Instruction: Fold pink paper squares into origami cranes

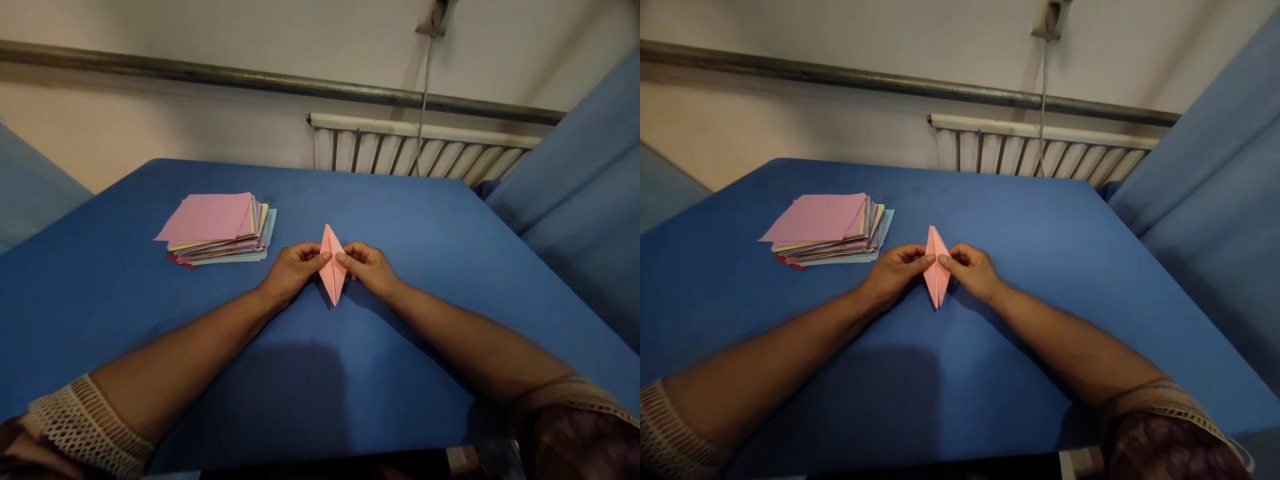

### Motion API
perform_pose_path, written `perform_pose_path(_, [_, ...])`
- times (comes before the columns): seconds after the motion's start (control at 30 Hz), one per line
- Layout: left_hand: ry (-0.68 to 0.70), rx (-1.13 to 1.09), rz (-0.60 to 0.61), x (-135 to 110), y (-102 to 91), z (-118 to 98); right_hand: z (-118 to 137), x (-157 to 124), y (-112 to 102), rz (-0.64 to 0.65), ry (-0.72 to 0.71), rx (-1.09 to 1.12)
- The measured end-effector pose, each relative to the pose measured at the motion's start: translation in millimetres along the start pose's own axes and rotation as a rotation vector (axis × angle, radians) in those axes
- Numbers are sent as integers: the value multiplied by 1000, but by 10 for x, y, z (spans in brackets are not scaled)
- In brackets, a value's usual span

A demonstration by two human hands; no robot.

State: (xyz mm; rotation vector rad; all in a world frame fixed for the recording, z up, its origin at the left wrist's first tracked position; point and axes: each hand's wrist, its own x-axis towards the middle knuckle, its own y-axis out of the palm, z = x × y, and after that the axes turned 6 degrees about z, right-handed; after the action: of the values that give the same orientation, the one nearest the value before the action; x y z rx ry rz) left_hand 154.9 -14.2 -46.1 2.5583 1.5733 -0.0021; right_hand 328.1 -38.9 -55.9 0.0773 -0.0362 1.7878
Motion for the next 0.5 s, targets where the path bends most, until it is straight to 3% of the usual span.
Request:
perform_pose_path(0.37, [-29,70,27,-44,45,10,-4,-6,55,-17,159,210])
perform_pose_path(0.5, [-32,124,31,-34,35,-11,14,13,-9,3,142,130])
